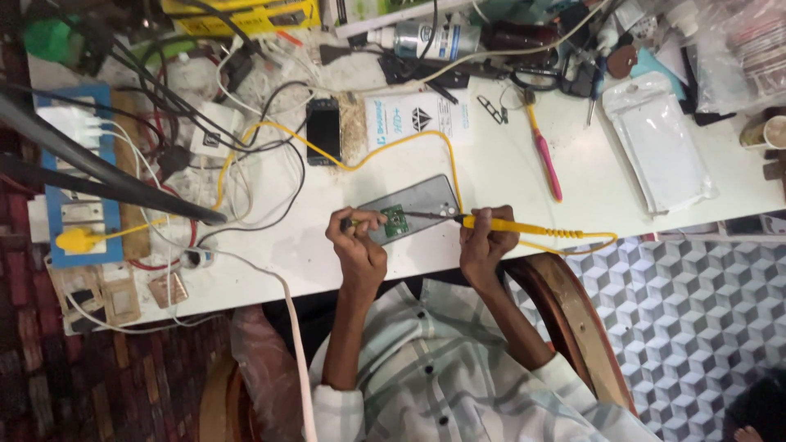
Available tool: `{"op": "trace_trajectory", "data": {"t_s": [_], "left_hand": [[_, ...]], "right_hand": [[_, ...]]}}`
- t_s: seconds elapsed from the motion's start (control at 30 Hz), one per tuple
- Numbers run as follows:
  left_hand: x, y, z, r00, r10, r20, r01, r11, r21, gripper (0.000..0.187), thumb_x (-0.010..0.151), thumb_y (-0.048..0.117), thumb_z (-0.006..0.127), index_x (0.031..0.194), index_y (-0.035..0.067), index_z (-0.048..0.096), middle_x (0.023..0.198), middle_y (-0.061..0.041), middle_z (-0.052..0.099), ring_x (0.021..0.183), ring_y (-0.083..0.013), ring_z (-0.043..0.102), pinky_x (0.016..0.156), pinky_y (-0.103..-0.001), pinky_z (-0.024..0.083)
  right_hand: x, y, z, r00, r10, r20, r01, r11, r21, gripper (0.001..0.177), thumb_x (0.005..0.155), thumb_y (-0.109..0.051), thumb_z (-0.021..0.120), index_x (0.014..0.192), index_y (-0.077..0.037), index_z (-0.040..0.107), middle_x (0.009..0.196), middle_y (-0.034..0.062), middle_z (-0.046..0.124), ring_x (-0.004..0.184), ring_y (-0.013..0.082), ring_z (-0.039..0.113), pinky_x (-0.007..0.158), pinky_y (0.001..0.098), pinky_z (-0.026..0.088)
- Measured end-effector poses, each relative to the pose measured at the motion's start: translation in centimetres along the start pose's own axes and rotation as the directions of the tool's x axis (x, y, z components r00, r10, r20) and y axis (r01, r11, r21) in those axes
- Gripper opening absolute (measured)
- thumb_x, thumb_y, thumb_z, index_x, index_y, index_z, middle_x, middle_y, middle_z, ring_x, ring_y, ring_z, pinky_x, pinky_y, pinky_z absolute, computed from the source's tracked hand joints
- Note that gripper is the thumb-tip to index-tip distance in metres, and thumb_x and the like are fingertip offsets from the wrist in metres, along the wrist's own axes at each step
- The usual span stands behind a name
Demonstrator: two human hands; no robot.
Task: The person uses a soldering iron and a screwdriver to work on a small green circuit board placed on a smartphone. They repeatedly apply the soldering iron to various points on the board while holding it steady with the screwdriver.
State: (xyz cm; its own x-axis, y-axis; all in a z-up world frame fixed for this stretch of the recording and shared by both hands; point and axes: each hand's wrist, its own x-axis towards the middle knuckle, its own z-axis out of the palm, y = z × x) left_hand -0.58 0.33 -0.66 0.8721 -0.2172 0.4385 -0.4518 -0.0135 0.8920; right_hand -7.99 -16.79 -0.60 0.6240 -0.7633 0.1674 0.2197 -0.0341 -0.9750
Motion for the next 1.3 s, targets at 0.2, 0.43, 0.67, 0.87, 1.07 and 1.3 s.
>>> {"op": "trace_trajectory", "data": {"t_s": [0.2, 0.43, 0.67, 0.87, 1.07, 1.3], "left_hand": [[0.3, 0.0, -0.1, 1.0, 0.008, 0.004, -0.008, 0.999, 0.037, 0.051, 0.095, -0.019, 0.029, 0.139, 0.006, 0.024, 0.096, -0.015, 0.057, 0.087, -0.0195, 0.053, 0.089, -0.035, 0.049], [0.7, 0.6, -0.1, 1.0, 0.001, -0.01, -0.001, 1.0, 0.023, 0.051, 0.095, -0.021, 0.028, 0.139, 0.005, 0.024, 0.096, -0.013, 0.056, 0.087, -0.0192, 0.056, 0.089, -0.033, 0.048], [0.4, 0.6, -0.3, 0.999, -0.029, 0.02, 0.029, 1.0, -0.005, 0.056, 0.09, -0.021, 0.026, 0.14, 0.005, 0.022, 0.099, -0.015, 0.053, 0.09, -0.0211, 0.057, 0.09, -0.034, 0.049], [1.0, 0.5, 0.1, 1.0, 0.006, -0.02, -0.006, 1.0, 0.004, 0.054, 0.09, -0.02, 0.026, 0.138, 0.004, 0.023, 0.095, -0.014, 0.056, 0.086, -0.0209, 0.056, 0.09, -0.035, 0.049], [0.3, 0.1, -0.2, 1.0, -0.019, -0.015, 0.019, 1.0, 0.013, 0.054, 0.092, -0.02, 0.027, 0.14, 0.004, 0.022, 0.096, -0.014, 0.054, 0.086, -0.021, 0.056, 0.09, -0.035, 0.05], [-0.2, -0.3, -0.1, 1.0, 0.01, 0.025, -0.009, 0.999, -0.032, 0.06, 0.089, -0.023, 0.029, 0.14, 0.006, 0.023, 0.1, -0.015, 0.053, 0.089, -0.0224, 0.057, 0.09, -0.034, 0.052]], "right_hand": [[-0.4, 0.4, 0.1, 1.0, -0.022, 0.009, 0.022, 1.0, -0.001, 0.021, 0.11, -0.015, 0.051, 0.095, 0.0, 0.047, 0.067, 0.0021, 0.052, 0.047, 0.0066, 0.046, 0.043, 0.0225, 0.038], [-0.1, 0.6, 0.0, 1.0, -0.003, -0.026, 0.003, 1.0, 0.019, 0.025, 0.111, -0.018, 0.052, 0.093, -0.001, 0.048, 0.057, -0.0008, 0.046, 0.043, 0.0048, 0.042, 0.041, 0.0217, 0.036], [-0.2, 1.0, -0.2, 1.0, -0.023, -0.005, 0.024, 1.0, 0.019, 0.025, 0.111, -0.018, 0.051, 0.093, 0.0, 0.05, 0.058, 0.0001, 0.047, 0.044, 0.0053, 0.043, 0.042, 0.0219, 0.037], [-0.3, 0.7, -0.2, 0.998, -0.068, 0.006, 0.068, 0.997, -0.021, 0.025, 0.111, -0.017, 0.051, 0.093, -0.001, 0.048, 0.062, 0.0018, 0.05, 0.046, 0.0058, 0.045, 0.044, 0.0215, 0.036], [-0.3, 0.8, -0.4, 1.0, 0.013, -0.025, -0.011, 0.995, 0.103, 0.024, 0.111, -0.019, 0.051, 0.095, -0.002, 0.048, 0.062, 0.0002, 0.048, 0.047, 0.0047, 0.043, 0.044, 0.0219, 0.037], [-0.3, 0.6, -0.1, 0.999, -0.023, -0.023, 0.025, 0.998, 0.064, 0.024, 0.113, -0.017, 0.051, 0.095, -0.001, 0.049, 0.066, 0.0022, 0.049, 0.051, 0.0054, 0.043, 0.048, 0.0229, 0.038]]}}
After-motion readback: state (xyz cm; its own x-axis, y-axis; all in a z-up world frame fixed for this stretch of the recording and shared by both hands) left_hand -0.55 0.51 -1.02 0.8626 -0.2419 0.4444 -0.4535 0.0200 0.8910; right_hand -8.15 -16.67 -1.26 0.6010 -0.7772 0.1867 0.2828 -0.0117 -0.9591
